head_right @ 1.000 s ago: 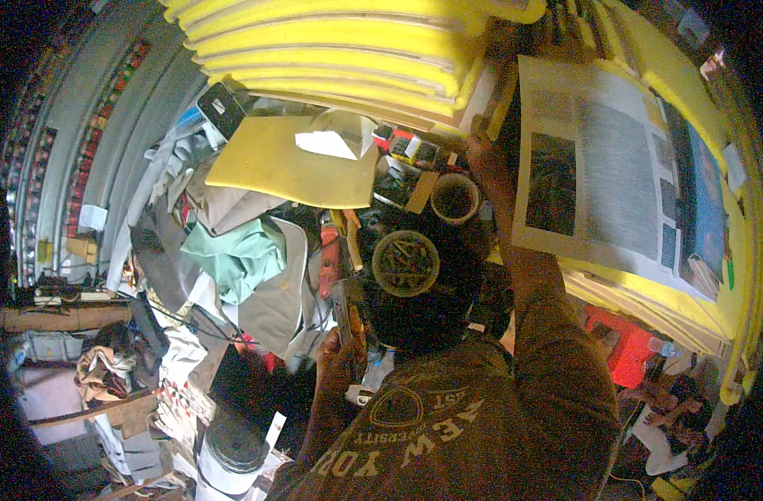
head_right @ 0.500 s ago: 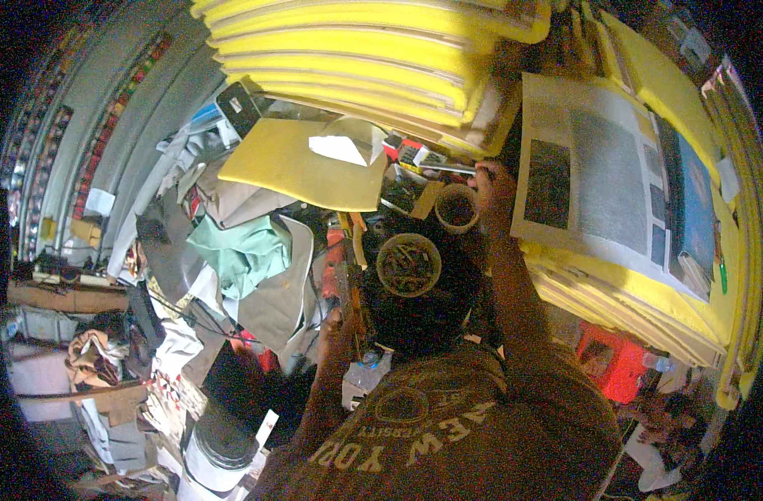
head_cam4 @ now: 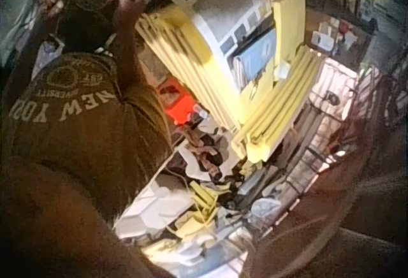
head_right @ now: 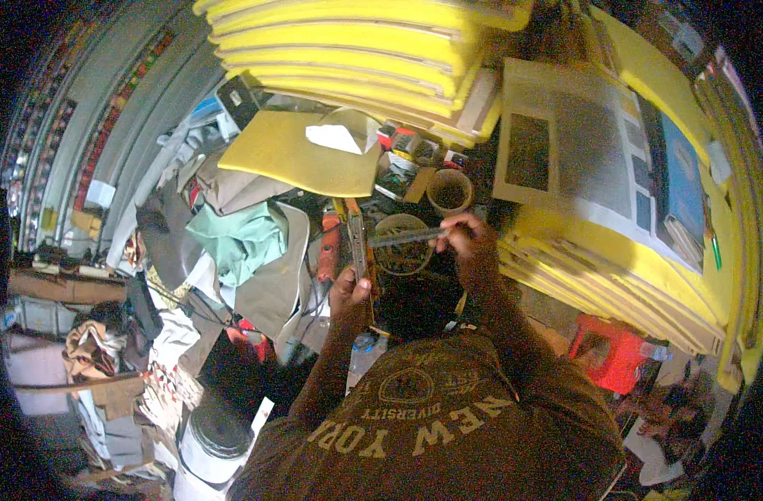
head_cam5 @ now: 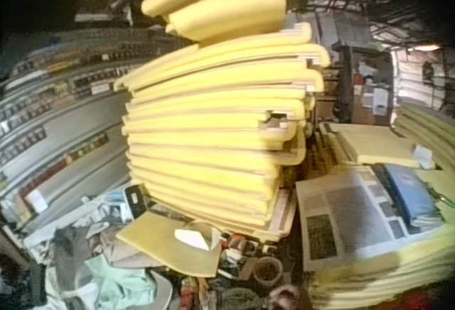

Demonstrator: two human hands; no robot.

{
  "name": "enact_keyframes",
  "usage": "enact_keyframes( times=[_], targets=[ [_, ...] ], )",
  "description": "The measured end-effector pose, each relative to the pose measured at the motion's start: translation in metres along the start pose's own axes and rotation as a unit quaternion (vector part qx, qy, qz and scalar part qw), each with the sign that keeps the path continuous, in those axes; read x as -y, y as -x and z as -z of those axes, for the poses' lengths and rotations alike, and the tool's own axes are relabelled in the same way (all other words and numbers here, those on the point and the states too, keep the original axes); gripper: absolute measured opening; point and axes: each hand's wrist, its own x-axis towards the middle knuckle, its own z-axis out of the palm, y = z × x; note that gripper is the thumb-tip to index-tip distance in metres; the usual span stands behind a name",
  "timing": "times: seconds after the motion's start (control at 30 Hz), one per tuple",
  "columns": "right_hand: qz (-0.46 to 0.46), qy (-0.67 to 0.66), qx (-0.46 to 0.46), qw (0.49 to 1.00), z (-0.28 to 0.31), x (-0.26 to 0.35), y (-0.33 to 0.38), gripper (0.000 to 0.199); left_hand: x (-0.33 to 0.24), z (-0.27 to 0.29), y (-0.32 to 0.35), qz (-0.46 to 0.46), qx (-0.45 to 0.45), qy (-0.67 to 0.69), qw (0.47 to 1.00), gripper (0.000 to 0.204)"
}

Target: The person loads a staple gun with staples and prepares to attach a yellow foam piece to a wooden frame. They handle the foam and frame, then load the tool with staples from a container.

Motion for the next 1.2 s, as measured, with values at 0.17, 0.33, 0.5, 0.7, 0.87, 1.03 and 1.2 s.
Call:
enact_keyframes(
  times=[0.17,0.33,0.5,0.7,0.87,1.03,1.2],
  targets=[
    [-0.069,0.093,-0.043,0.992,0.017,-0.005,0.047,0.007,-0.01,-0.031,0.002,-0.053,0.042,-0.022,0.997,0.06],
    [-0.079,0.149,-0.048,0.985,0.025,0.006,0.081,0.008,0.009,-0.048,0.007,0.002,0.09,-0.052,0.995,0.049],
    [-0.111,0.204,-0.043,0.972,0.059,0.006,0.106,0.011,0.002,-0.082,0.018,0.026,0.126,-0.086,0.988,0.028],
    [-0.067,0.369,0.064,0.925,0.086,0.054,0.138,0.025,0.047,-0.102,0.02,-0.254,0.198,-0.358,0.876,0.022],
    [-0.066,0.334,0.008,0.94,0.114,0.057,0.174,0.028,0.02,-0.15,0.044,0.084,0.262,-0.062,0.959,0.028],
    [-0.003,0.326,-0.091,0.941,0.151,0.079,0.215,0.025,0.038,-0.191,0.051,0.03,0.352,-0.04,0.935,0.031],
    [-0.079,0.097,-0.195,0.973,0.187,0.103,0.257,0.024,0.024,-0.254,0.088,-0.282,0.304,-0.285,0.864,0.035]
  ],
)
